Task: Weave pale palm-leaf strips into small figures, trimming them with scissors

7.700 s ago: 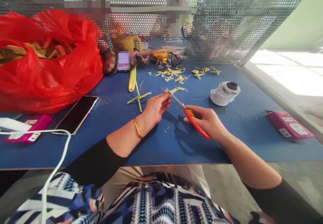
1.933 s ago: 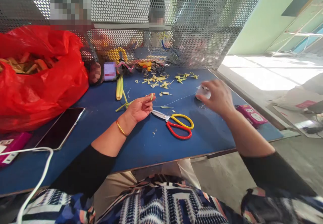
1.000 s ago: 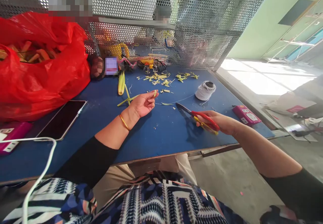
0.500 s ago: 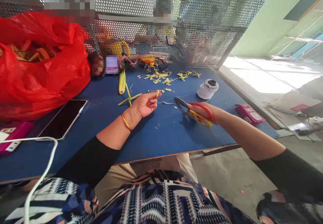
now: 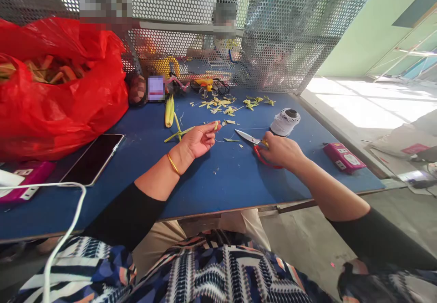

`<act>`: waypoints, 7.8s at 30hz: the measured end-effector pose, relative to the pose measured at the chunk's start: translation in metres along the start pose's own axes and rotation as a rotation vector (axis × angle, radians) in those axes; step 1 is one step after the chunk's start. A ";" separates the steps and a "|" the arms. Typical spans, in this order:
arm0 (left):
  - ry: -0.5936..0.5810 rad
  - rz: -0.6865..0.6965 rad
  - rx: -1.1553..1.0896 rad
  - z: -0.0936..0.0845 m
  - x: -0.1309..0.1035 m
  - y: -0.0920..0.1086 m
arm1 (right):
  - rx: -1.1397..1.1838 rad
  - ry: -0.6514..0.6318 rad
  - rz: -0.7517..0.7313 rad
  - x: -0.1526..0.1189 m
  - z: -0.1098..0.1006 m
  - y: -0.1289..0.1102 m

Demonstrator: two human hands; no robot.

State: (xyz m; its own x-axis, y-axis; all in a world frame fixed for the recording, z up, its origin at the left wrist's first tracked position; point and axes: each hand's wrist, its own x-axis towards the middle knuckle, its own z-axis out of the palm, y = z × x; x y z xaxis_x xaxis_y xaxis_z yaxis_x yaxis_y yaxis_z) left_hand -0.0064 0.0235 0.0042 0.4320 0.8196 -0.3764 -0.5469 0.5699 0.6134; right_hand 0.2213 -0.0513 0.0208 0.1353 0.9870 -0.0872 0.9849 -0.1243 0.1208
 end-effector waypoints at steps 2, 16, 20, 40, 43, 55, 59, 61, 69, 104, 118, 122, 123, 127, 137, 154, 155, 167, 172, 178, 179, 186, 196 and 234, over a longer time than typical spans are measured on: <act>0.011 0.041 0.041 0.001 0.000 -0.001 | -0.065 0.000 -0.052 0.000 -0.004 -0.003; 0.192 0.383 0.217 0.008 -0.002 -0.013 | 1.632 0.128 -0.105 0.045 0.000 -0.108; 0.195 0.322 0.177 0.006 0.003 -0.016 | 1.753 0.070 -0.055 0.043 0.005 -0.110; 0.047 0.141 0.123 0.000 0.001 0.009 | 1.541 -0.472 -0.476 0.045 0.015 -0.091; 0.087 0.148 0.155 -0.002 0.003 0.011 | 1.605 -0.384 -0.398 0.047 0.014 -0.090; 0.149 0.205 0.333 -0.006 0.003 0.015 | 1.812 -0.485 -0.334 0.047 0.010 -0.084; 0.214 0.262 0.502 -0.011 0.006 0.019 | 1.953 -0.420 -0.300 0.049 0.008 -0.083; 0.223 0.304 0.638 -0.015 0.005 0.026 | 1.998 -0.342 -0.297 0.050 0.006 -0.083; 0.793 0.479 1.800 -0.049 -0.012 0.077 | 1.903 0.019 -0.239 0.063 0.002 -0.069; 0.056 0.189 0.482 -0.008 0.000 -0.011 | 1.341 0.186 -0.347 0.054 0.007 -0.077; 0.034 0.205 0.503 -0.008 -0.001 -0.015 | 1.400 0.168 -0.225 0.062 0.020 -0.079; 0.037 0.196 0.517 -0.010 0.001 -0.014 | 1.458 0.129 -0.238 0.061 0.017 -0.078; 0.041 0.195 0.519 -0.010 0.001 -0.014 | 1.483 0.098 -0.238 0.060 0.015 -0.078; 0.068 0.181 0.522 -0.009 0.002 -0.011 | 1.553 0.017 -0.239 0.058 0.007 -0.076; 0.128 0.149 0.457 -0.009 0.003 -0.007 | 1.427 0.710 -0.119 0.089 0.006 -0.041; 0.141 0.141 0.308 -0.009 0.001 -0.003 | 0.318 1.013 -0.634 0.064 0.005 -0.053; 0.139 0.138 0.299 -0.009 0.002 -0.003 | 0.287 0.998 -0.739 0.063 0.006 -0.057; 0.121 0.155 0.276 -0.011 0.005 -0.012 | 0.285 0.888 -0.882 0.053 0.021 -0.080; 0.167 0.159 0.393 -0.008 0.002 -0.012 | 0.798 0.696 -0.624 0.051 0.025 -0.086; 0.122 0.152 0.558 -0.011 0.000 -0.008 | 1.454 0.151 -0.386 0.056 0.026 -0.088; 0.108 0.142 0.576 -0.011 0.000 -0.007 | 1.521 0.081 -0.369 0.057 0.025 -0.088; 0.075 0.120 0.632 -0.013 -0.001 -0.002 | 1.492 0.114 -0.372 0.057 0.019 -0.085; 0.066 0.136 0.702 -0.013 -0.001 -0.002 | 1.236 0.198 -0.314 0.060 0.018 -0.081; -0.034 0.136 0.411 -0.009 0.001 -0.010 | 1.611 0.196 -0.259 0.054 0.016 -0.088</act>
State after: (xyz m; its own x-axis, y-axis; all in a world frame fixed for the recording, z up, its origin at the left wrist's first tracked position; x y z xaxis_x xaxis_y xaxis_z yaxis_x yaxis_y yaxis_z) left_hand -0.0071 0.0189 -0.0087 0.4031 0.8792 -0.2541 -0.2724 0.3804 0.8838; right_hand 0.1438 0.0117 -0.0103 0.0674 0.9788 0.1936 0.0855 0.1877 -0.9785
